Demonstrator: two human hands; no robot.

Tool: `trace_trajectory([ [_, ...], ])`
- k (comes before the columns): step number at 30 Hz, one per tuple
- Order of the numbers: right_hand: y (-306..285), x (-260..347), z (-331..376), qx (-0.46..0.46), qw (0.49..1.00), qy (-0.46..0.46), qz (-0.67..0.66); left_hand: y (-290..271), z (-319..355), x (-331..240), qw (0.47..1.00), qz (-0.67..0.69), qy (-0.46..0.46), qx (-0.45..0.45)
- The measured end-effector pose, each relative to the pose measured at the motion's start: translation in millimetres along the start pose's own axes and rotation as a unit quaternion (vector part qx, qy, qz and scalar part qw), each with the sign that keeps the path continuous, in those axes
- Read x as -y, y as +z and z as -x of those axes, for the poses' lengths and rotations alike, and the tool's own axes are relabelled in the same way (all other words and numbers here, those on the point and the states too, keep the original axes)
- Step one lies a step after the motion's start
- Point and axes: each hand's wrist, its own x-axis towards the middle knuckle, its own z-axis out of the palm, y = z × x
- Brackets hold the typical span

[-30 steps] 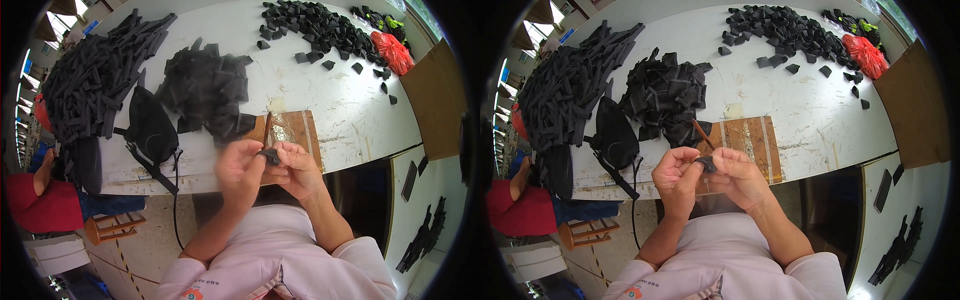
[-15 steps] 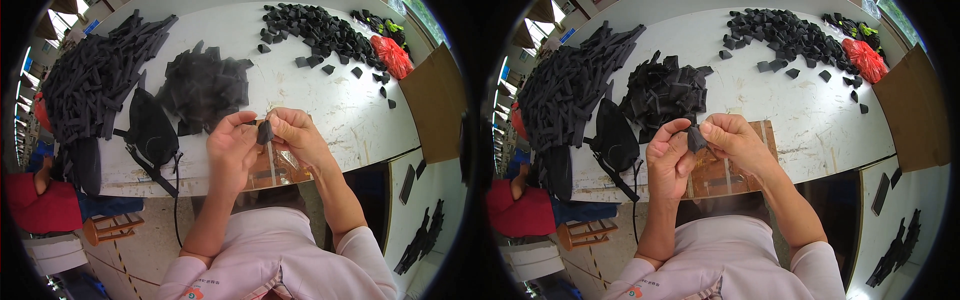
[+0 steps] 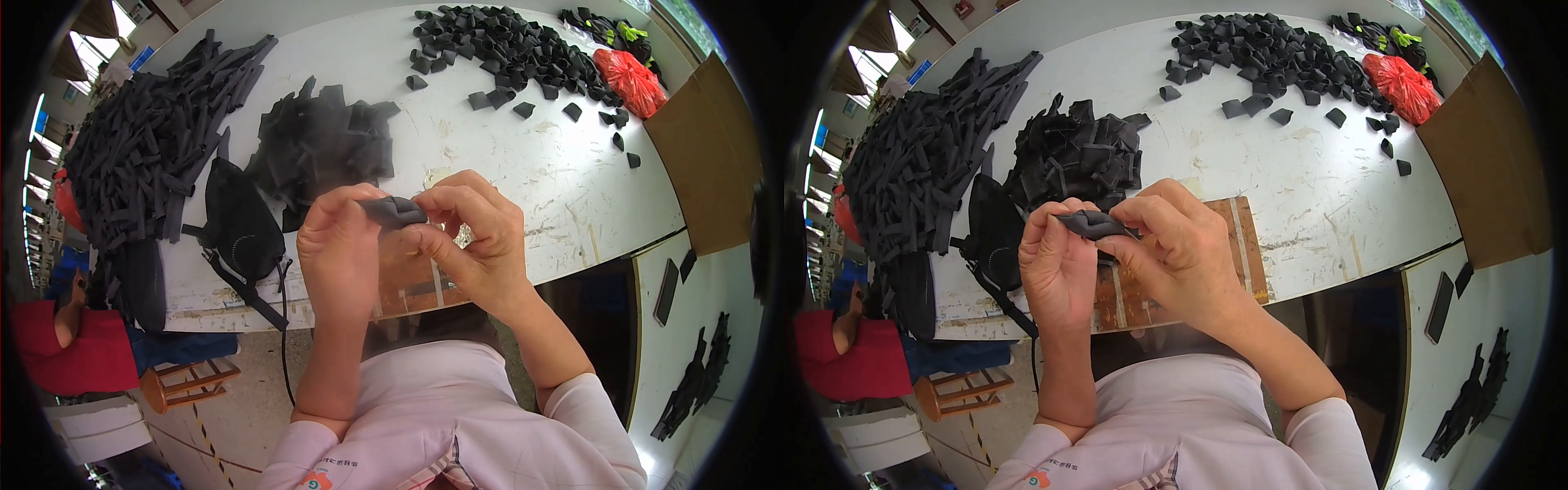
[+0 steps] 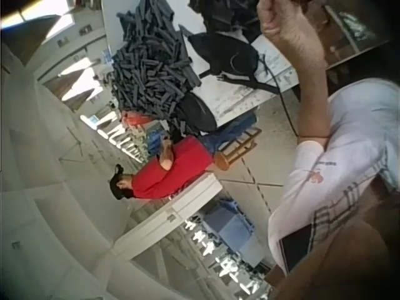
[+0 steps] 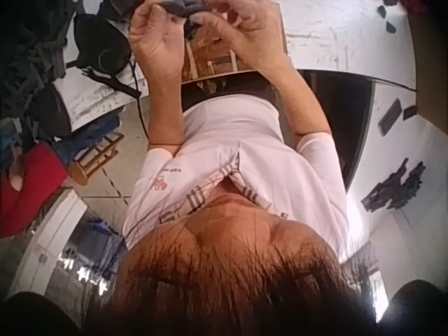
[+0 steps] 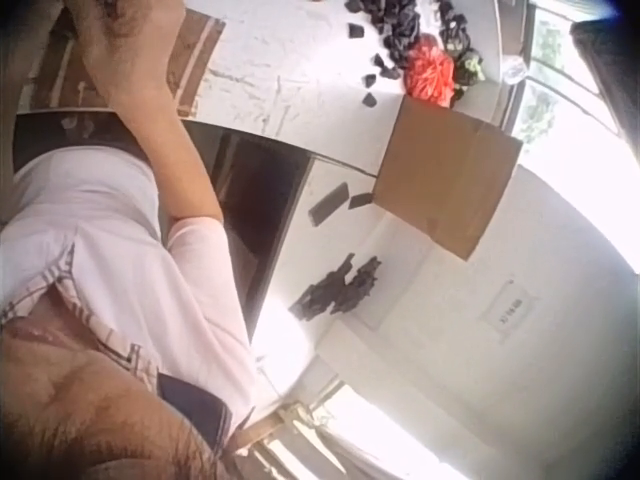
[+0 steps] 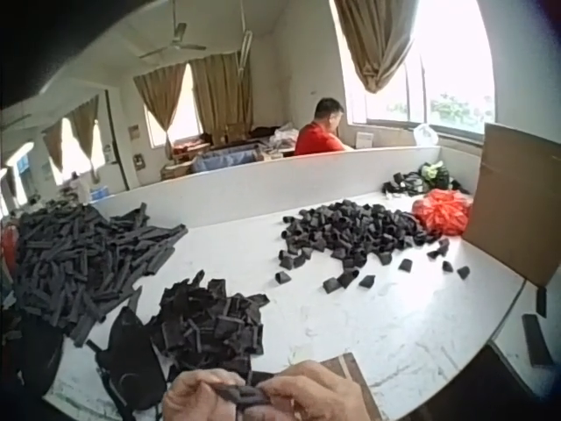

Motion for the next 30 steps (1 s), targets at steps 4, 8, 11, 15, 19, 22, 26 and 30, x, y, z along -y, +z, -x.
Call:
trace_trajectory([
  [4, -1, 1, -2, -0.018, 0.998, -0.027, 0.046, -6, 6, 3, 0.994, 0.097, -0.056, -0.006],
  [8, 1, -13, 9, 0.011, 1.000, 0.005, 0.022, -8, 11, 8, 1.000, -0.003, -0.028, -0.005],
  [11, 7, -14, 9, -0.025, 0.998, -0.031, 0.054, -10, 9, 6, 0.994, -0.104, -0.026, -0.017],
  [15, 2, -9, 6, 0.002, 0.997, -0.023, 0.073, -9, 4, 2, 0.956, -0.287, -0.050, 0.044],
  [19, -16, -3, -13, 0.056, 0.937, 0.222, -0.264, -16, 0, 3, 0.938, -0.343, -0.052, 0.015],
  [22, -32, -28, -34, -0.181, 0.901, 0.220, -0.326, -39, -9, 38, 0.887, -0.462, -0.015, -0.005],
  [26, -25, -42, 16, -0.076, 0.906, 0.330, -0.254, -56, -12, 75, 0.736, -0.677, -0.003, 0.005],
  [30, -17, -44, 56, -0.018, 0.890, 0.389, -0.236, -71, -16, 96, 0.637, -0.769, -0.045, -0.018],
])
